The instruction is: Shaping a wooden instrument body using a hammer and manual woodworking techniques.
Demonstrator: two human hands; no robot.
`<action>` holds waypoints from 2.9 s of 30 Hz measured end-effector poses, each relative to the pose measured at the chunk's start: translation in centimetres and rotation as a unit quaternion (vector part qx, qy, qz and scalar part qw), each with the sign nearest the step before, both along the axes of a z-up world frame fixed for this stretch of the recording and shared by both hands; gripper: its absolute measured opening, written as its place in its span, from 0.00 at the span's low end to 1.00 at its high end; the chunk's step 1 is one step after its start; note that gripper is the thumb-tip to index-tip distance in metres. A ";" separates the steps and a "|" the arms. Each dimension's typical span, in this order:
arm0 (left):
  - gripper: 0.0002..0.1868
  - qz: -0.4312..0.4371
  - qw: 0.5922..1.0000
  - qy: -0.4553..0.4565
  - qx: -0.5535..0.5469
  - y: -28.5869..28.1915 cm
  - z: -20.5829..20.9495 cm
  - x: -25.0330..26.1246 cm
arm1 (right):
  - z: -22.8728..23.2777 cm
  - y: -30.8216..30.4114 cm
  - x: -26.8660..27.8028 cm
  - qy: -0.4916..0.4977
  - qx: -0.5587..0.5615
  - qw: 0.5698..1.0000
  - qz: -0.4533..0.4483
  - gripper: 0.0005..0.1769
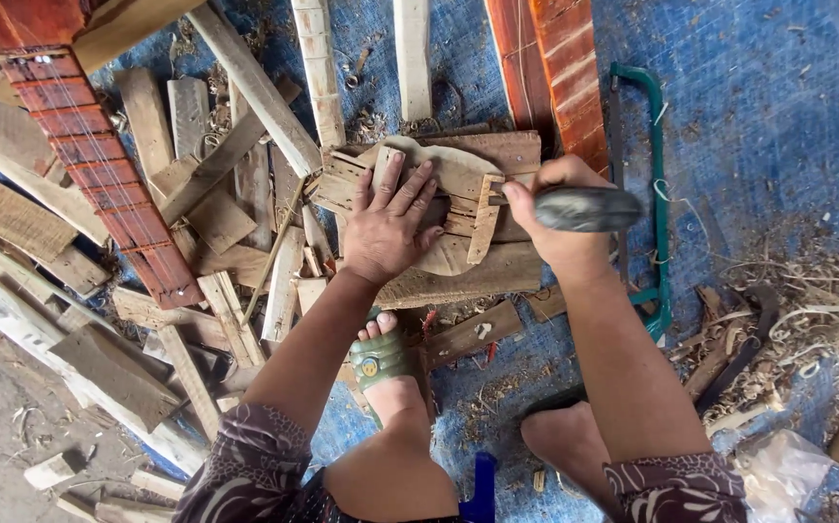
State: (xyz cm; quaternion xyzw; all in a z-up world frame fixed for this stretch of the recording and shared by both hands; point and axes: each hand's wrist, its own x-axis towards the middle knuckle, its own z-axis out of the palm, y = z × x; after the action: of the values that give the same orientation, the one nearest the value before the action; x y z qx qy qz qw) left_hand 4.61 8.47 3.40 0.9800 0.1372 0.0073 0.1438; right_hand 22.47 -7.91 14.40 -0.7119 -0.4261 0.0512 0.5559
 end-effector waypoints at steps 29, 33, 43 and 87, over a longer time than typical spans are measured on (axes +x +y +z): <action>0.38 0.002 0.996 -0.071 0.051 -0.1 1.0 -0.3 | 4.5 -0.3 2.5 0.157 -0.122 0.958 -0.204 0.07; 0.38 0.005 0.996 -0.069 0.058 -0.1 0.9 -0.1 | 4.9 -7.2 0.7 0.271 0.104 0.917 -0.274 0.08; 0.37 -0.003 0.999 -0.045 0.012 -0.4 -0.6 0.1 | 6.7 -9.3 -10.6 0.235 -0.028 0.935 -0.263 0.09; 0.38 0.017 0.999 0.002 0.033 -0.4 -1.2 0.4 | -1.2 -10.2 -12.0 -0.042 -0.325 0.943 -0.061 0.37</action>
State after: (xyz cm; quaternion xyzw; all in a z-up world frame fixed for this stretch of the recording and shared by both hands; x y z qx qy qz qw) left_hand 5.05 8.03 2.22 0.9818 0.1535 0.0120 0.1109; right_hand 10.47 -18.07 13.25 -0.8799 -0.3650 0.1231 0.2782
